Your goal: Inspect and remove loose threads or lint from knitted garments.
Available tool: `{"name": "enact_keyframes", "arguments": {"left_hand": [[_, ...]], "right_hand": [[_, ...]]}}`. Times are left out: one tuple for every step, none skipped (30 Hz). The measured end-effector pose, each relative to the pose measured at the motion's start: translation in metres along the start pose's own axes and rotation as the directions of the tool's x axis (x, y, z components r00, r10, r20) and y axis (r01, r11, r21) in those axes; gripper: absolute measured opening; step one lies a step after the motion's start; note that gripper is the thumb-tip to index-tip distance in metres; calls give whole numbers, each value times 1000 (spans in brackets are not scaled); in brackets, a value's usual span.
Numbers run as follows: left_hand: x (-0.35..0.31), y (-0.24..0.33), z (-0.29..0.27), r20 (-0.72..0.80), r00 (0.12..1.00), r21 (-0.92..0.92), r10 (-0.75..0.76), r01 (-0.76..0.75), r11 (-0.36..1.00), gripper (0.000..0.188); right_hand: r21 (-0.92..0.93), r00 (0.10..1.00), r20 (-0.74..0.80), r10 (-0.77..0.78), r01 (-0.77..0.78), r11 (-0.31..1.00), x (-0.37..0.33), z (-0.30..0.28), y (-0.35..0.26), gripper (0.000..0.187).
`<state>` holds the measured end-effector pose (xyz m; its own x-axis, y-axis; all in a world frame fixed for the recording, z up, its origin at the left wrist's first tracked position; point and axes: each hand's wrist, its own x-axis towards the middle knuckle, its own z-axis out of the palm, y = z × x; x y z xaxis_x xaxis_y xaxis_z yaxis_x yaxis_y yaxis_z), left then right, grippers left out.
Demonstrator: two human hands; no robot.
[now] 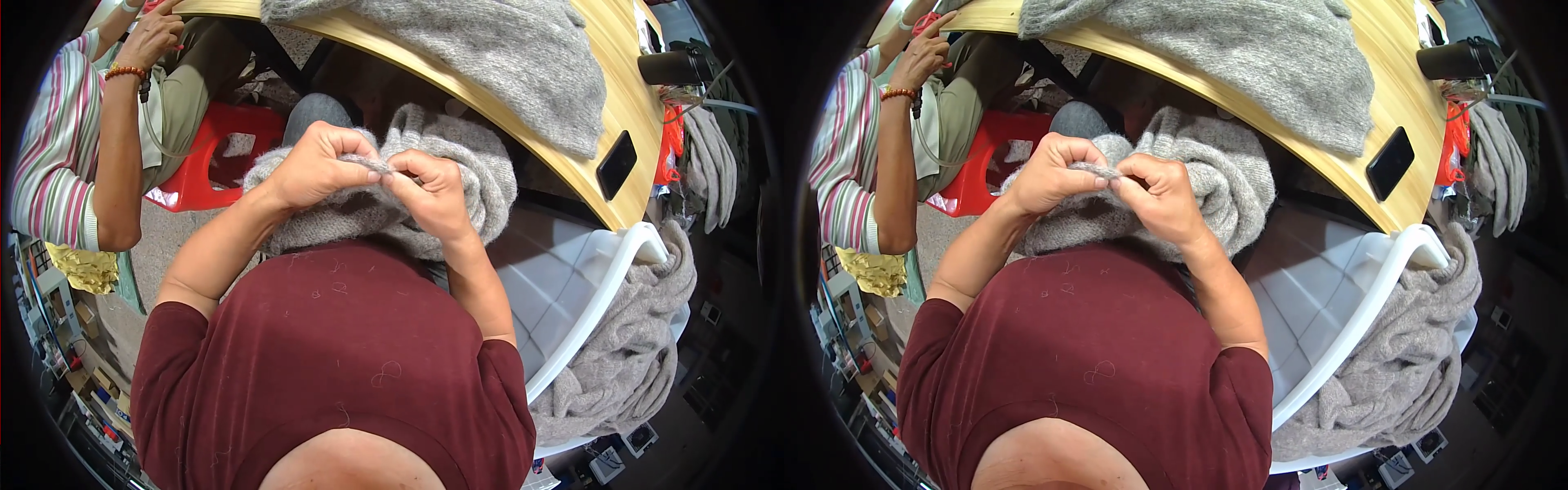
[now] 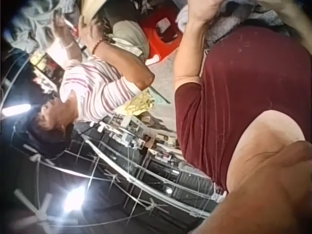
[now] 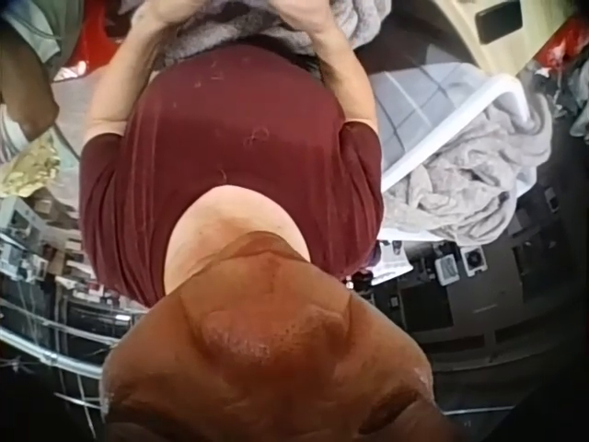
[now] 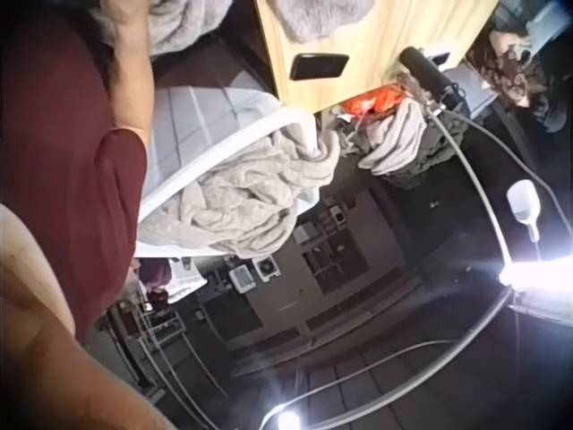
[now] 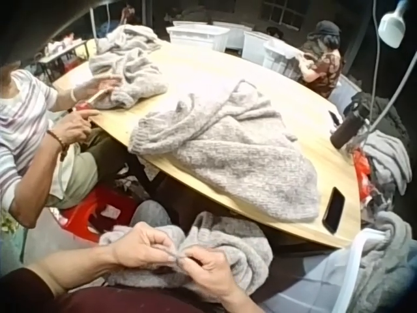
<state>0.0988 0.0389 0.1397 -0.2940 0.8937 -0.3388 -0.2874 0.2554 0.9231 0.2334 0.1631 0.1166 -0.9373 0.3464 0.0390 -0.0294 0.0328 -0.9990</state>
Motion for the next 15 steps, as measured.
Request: {"name": "enact_keyframes", "arguments": {"left_hand": [[0, 1, 0, -9, 1000, 55, -27, 27, 998, 3], [1, -1, 4, -11, 1000, 55, -27, 28, 998, 3], [3, -4, 10, 34, 997, 48, -66, 64, 997, 3], [3, -8, 13, 78, 991, 43, -105, 102, 994, 3], [4, -15, 12, 77, 991, 43, -106, 103, 994, 3], [5, -23, 10, 38, 997, 20, -62, 61, 998, 3], [8, -25, 9, 2, 1000, -2, -16, 16, 1000, 3], [9, -21, 10, -52, 998, -28, 41, -42, 999, 3], [9, -20, 9, -49, 998, -28, 41, -43, 999, 3], [9, -19, 7, -86, 995, -52, 57, -62, 997, 4], [9, -18, 6, -123, 990, -76, 72, -82, 994, 4], [9, -13, 8, -131, 991, -117, 30, -46, 992, 4], [8, -15, 9, -133, 991, -117, 32, -48, 992, 4], [8, -17, 9, -130, 991, -66, 25, -34, 997, 4], [8, -19, 10, -128, 992, -15, 18, -20, 1000, 3]], "right_hand": [[1, 1000, 2, 0, 0, 1000, 0, 4, 1, 4], [-64, 996, -63, -60, 56, 996, 0, 7, 2, 2], [-132, 985, -124, -124, 108, 985, 0, 9, 3, 1], [-131, 985, -123, -123, 107, 986, -1, 12, 6, 1], [-124, 984, -164, -76, 55, 991, -2, 14, 9, 2], [-115, 979, -204, -28, 4, 993, -2, 15, 11, 3], [-116, 978, -207, -28, 4, 993, -1, 13, 13, 3], [47, 970, -236, 54, -44, 998, -1, 10, 14, 4], [209, 958, -251, 138, -85, 974, -1, 6, 15, 4], [254, 959, -229, 169, -109, 961, -3, 3, 16, 6], [254, 958, -232, 169, -108, 961, -3, 3, 16, 6], [272, 967, -179, 182, -129, 954, -4, 3, 15, 6], [287, 974, -121, 192, -150, 946, -3, 3, 13, 6], [287, 975, -119, 190, -150, 946, -2, 3, 12, 6], [144, 987, -115, 114, -97, 985, -2, 5, 10, 7]]}}
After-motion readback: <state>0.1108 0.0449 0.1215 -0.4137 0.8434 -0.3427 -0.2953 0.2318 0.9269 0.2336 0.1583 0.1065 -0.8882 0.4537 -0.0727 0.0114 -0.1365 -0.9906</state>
